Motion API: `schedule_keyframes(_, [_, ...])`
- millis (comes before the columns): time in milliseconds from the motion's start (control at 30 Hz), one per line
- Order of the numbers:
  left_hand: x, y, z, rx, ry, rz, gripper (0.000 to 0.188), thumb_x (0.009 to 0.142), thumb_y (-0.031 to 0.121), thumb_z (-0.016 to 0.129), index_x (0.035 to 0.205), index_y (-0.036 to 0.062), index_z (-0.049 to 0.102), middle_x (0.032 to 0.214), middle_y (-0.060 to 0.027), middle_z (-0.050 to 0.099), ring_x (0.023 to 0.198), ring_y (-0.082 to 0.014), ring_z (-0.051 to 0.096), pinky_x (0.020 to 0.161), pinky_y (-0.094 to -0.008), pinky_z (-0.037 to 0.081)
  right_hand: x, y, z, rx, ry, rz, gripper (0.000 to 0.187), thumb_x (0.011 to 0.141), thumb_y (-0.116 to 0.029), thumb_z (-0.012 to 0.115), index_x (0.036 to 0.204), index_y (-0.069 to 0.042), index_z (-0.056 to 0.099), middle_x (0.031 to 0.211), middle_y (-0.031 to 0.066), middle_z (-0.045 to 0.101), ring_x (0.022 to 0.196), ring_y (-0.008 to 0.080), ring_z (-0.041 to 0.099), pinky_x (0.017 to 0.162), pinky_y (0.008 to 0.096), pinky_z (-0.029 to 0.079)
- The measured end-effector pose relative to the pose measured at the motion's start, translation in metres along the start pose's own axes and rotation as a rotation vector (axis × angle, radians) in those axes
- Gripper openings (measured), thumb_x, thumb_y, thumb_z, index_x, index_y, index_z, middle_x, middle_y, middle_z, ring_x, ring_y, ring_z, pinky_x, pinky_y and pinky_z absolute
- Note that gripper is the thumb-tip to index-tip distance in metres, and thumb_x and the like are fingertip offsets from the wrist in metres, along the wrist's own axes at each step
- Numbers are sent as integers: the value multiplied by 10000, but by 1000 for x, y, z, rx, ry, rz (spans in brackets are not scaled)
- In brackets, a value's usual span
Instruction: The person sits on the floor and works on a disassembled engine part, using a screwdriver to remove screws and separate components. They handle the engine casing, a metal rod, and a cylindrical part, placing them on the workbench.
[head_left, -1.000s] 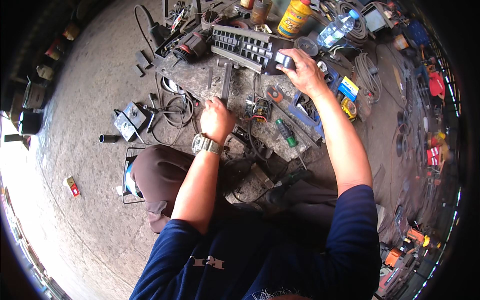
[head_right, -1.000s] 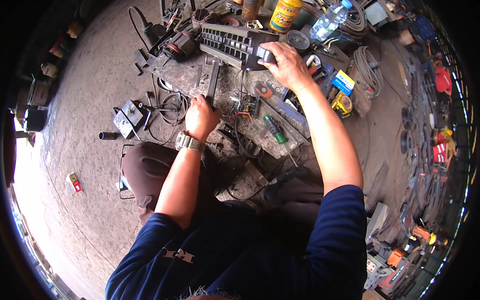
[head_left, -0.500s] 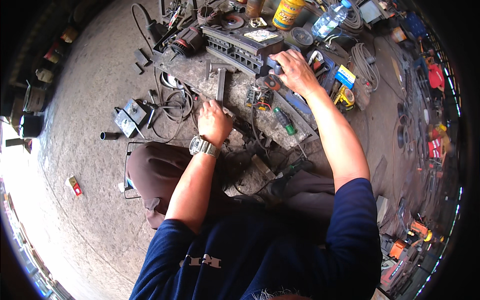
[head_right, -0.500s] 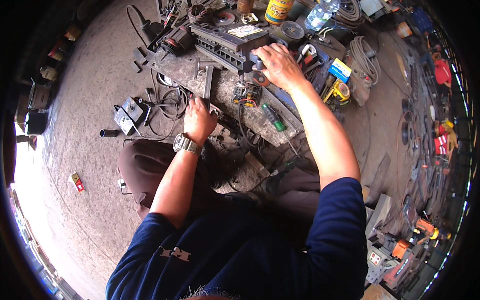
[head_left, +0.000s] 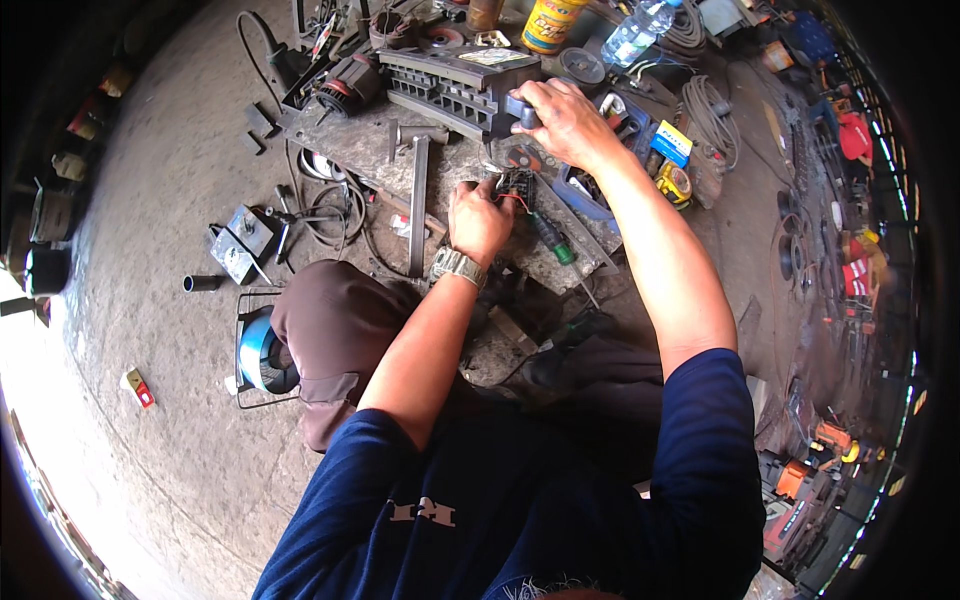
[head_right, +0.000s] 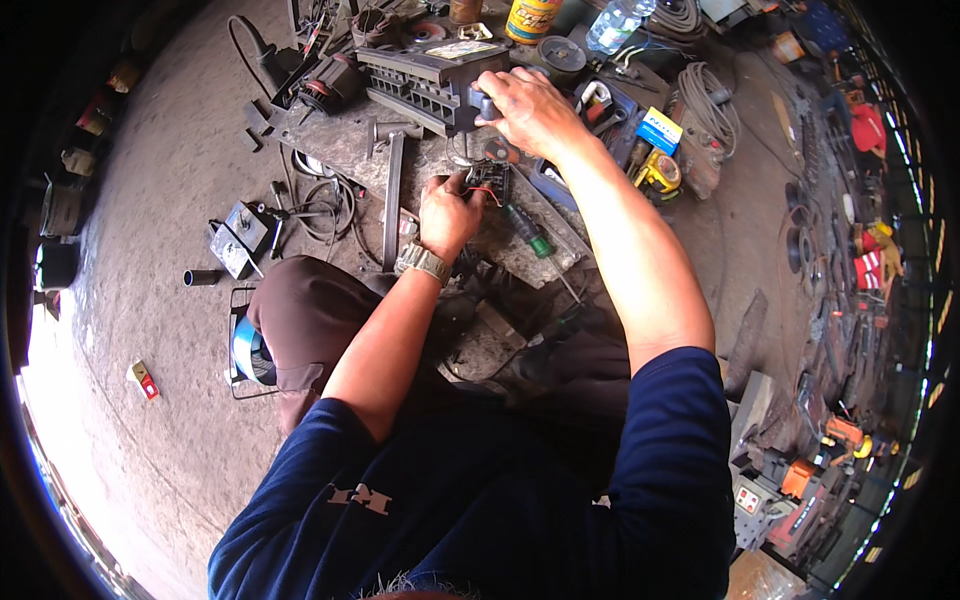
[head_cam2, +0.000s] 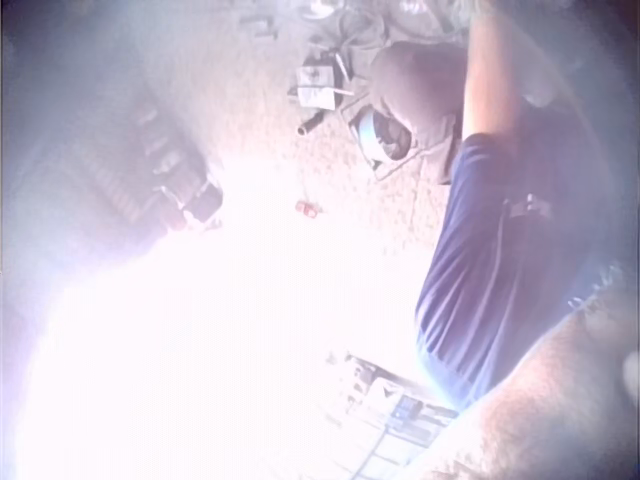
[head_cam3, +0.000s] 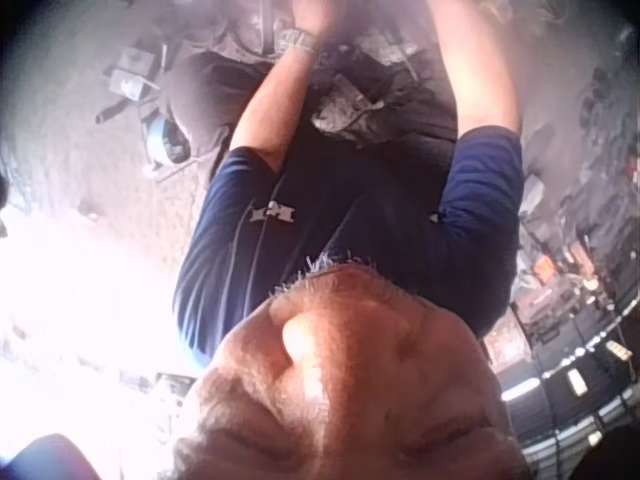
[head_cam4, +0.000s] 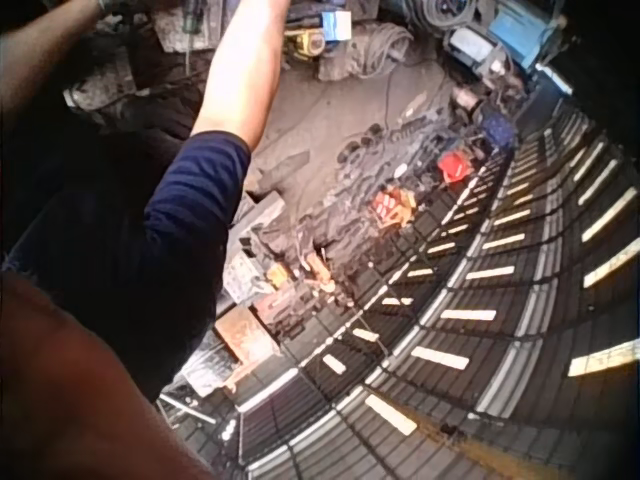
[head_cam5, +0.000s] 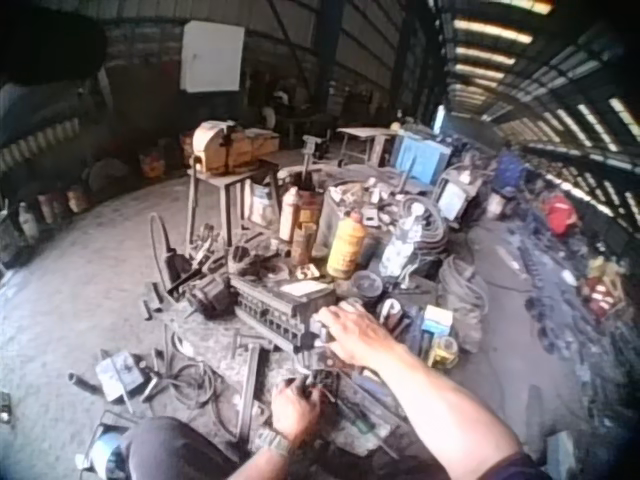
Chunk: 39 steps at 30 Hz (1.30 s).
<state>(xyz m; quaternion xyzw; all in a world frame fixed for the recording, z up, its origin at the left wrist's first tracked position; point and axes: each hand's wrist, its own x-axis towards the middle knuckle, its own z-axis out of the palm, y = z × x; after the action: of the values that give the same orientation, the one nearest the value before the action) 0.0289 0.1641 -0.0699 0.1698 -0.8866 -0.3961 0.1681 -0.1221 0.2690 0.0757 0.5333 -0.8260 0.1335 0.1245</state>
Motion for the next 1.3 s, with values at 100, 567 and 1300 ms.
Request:
schedule_keyframes(100, [0, 4, 10, 3, 87, 1, 404, 875, 336, 755, 1084, -9, 734, 1031, -255, 712, 1011, -443, 663, 916, -494, 530, 0, 2, 2, -17, -10, -17, 487, 823, -256, 834, 1192, -89, 564, 1087, 105, 696, 1057, 342, 641, 956, 464, 493])
schedule_keyframes(567, [16, 1, 15, -187, 116, -65, 381, 813, 289, 795, 1093, 32, 762, 1212, -217, 664, 1143, -409, 616, 1002, -480, 487, 13, 3, -6, 7, -55, 42, 500, 864, -297, 810, 1215, -74, 533, 1141, 157, 696, 1090, 386, 649, 929, 485, 525])
schedule_keyframes(1300, [0, 27, 25, -936, -231, -197, 265, 903, 84, 739, 1133, -44, 708, 903, -97, 763, 783, -116, 677, 730, -299, 553, -18, 1, 14, 29, -24, -61, 544, 795, -221, 851, 1222, -64, 551, 1083, 139, 669, 1071, 372, 636, 961, 476, 480])
